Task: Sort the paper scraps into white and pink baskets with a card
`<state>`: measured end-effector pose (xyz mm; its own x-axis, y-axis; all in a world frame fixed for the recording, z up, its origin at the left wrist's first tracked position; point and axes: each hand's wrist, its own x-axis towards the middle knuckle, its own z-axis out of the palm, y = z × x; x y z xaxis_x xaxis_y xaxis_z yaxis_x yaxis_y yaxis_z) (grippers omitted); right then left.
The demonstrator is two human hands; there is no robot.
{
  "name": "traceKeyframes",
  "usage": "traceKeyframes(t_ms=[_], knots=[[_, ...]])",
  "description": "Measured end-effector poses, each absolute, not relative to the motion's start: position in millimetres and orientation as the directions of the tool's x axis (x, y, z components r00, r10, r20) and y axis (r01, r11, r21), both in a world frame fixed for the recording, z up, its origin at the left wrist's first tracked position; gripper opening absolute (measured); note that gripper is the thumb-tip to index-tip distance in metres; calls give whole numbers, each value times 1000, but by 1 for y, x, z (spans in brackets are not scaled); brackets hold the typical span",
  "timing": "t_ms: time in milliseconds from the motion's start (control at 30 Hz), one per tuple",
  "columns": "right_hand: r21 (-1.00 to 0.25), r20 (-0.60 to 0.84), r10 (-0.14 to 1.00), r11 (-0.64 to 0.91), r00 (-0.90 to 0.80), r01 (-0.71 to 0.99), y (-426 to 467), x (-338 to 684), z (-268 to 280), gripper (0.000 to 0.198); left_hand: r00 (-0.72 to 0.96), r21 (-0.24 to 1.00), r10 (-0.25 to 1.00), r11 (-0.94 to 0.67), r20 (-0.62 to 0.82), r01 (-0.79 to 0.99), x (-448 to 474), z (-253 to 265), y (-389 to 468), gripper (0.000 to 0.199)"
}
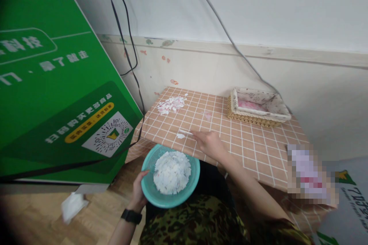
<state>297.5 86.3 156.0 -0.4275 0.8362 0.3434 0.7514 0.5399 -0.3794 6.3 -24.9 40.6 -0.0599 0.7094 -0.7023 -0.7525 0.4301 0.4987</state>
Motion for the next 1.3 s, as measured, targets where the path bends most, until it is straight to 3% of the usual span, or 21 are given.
traceKeyframes(t_ms=[200,467,633,767,900,1100,1300], knots=[[-404,343,872,472,-348,783,83,293,163,35,-75,544,757,393,-649,-742,7,46,-24,19],[-701,196,951,305,-238,645,113,302,168,31,-86,552,755,390,-650,-737,8,49,-21,15],[-824,119,954,249,-275,509,132,310,153,30,-98,556,743,400,-663,-728,4,49,-21,15],[-897,82,980,152,-182,415,139,317,143,33,-51,549,744,442,-666,-709,-3,48,-22,16],[-916,-2,988,61,-156,397,127,304,141,35,-26,543,752,452,-659,-708,-7,51,-22,16],[-901,-12,899,179,-437,394,118,277,161,31,-17,535,758,444,-652,-719,-10,55,-19,13],[-838,132,984,175,-120,516,167,296,176,32,-16,507,733,453,-680,-733,-12,52,-18,15]])
